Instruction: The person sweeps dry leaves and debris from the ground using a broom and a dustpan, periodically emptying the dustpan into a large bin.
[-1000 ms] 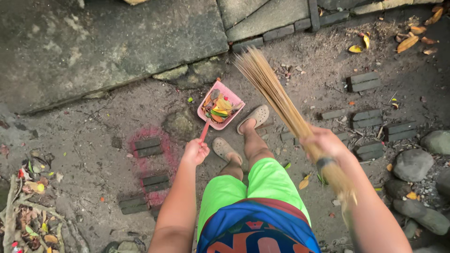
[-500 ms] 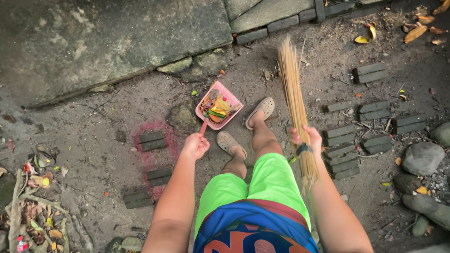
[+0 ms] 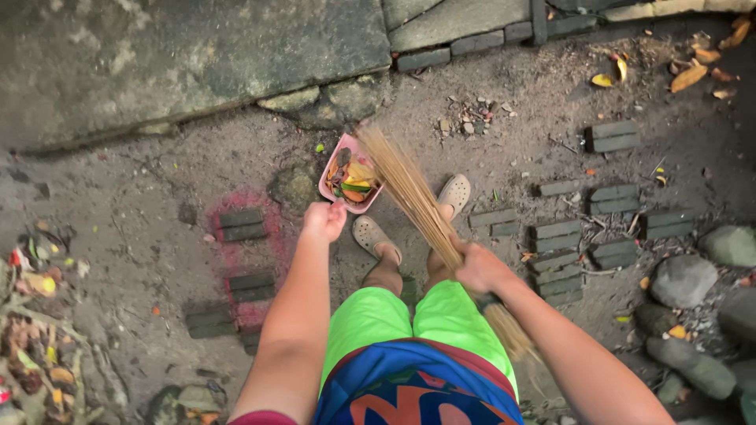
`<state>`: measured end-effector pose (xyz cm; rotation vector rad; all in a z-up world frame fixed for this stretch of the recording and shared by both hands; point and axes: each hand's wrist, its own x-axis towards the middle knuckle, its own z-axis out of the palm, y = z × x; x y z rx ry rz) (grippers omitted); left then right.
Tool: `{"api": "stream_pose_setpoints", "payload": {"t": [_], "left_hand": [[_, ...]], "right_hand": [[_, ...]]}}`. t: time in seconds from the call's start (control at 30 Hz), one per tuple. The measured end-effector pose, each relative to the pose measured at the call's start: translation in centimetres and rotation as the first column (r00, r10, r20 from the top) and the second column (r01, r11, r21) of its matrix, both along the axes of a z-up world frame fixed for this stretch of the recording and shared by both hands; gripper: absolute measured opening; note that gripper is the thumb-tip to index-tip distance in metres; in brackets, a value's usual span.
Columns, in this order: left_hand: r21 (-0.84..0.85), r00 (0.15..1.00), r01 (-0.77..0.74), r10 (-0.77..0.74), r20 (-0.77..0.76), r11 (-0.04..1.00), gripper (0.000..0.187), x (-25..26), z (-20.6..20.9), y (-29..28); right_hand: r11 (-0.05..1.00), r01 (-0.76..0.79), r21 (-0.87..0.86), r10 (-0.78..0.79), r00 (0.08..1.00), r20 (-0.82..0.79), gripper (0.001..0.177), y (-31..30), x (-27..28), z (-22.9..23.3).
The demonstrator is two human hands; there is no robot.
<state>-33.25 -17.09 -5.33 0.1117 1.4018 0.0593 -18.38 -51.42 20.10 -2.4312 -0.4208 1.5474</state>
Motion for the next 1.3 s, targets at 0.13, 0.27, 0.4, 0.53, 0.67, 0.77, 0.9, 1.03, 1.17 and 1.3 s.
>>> {"api": "stream_pose_setpoints", "payload": {"t": [0.13, 0.27, 0.4, 0.53, 0.67, 0.77, 0.9, 1.03, 1.17, 1.3], "left_hand": [[-0.006, 0.978, -0.131, 0.13, 0.16, 0.991, 0.012, 0.7, -2.3, -0.5], [-0.082, 0.975, -0.21, 0.215, 0.058, 0.974, 0.013, -1.0, -2.0, -4.0], [-0.018, 0.949, -0.306, 0.306, 0.078, 0.952, 0.013, -1.1, -2.1, -9.3], [-0.099, 0.88, -0.466, 0.472, 0.058, 0.879, 0.015, 1.8, -2.7, -11.5], [-0.077, 0.85, -0.52, 0.524, 0.054, 0.851, 0.015, 3.0, -1.8, -12.4], [-0.021, 0.853, -0.514, 0.514, 0.088, 0.857, 0.013, 2.1, -0.7, -13.9], [-0.145, 0.785, -0.612, 0.619, 0.008, 0.778, 0.032, 0.9, -0.8, -16.2], [-0.091, 0.761, -0.645, 0.649, 0.017, 0.759, 0.035, 1.6, -1.4, -18.2], [-0.122, 0.738, -0.665, 0.673, 0.05, 0.737, 0.042, 2.0, -1.3, -18.8], [-0.106, 0.73, -0.678, 0.683, 0.012, 0.727, 0.043, 0.4, -0.8, -20.0]], "right_hand": [[0.987, -0.112, -0.115, 0.105, 0.992, -0.064, 0.095, -0.6, 1.1, 6.5], [0.943, -0.277, -0.183, 0.286, 0.958, 0.02, 0.091, 2.4, 5.2, 6.6], [0.902, -0.383, -0.199, 0.394, 0.919, 0.019, 0.089, 5.9, 8.6, 2.0], [0.819, -0.532, -0.214, 0.536, 0.843, -0.047, 0.076, 3.6, 10.4, 2.8], [0.831, -0.529, -0.174, 0.529, 0.847, -0.046, 0.09, 1.3, 14.8, 9.1], [0.759, -0.627, -0.176, 0.635, 0.772, -0.013, 0.091, 4.3, 17.3, 9.7], [0.629, -0.748, -0.212, 0.767, 0.641, 0.016, 0.096, 9.0, 18.5, 5.5], [0.552, -0.782, -0.289, 0.786, 0.604, -0.131, 0.097, 6.6, 20.1, 4.1], [0.674, -0.727, -0.132, 0.717, 0.687, -0.122, 0.107, 3.4, 23.0, 9.2], [0.615, -0.776, -0.139, 0.778, 0.626, -0.05, 0.102, 8.0, 21.7, 10.6]]}}
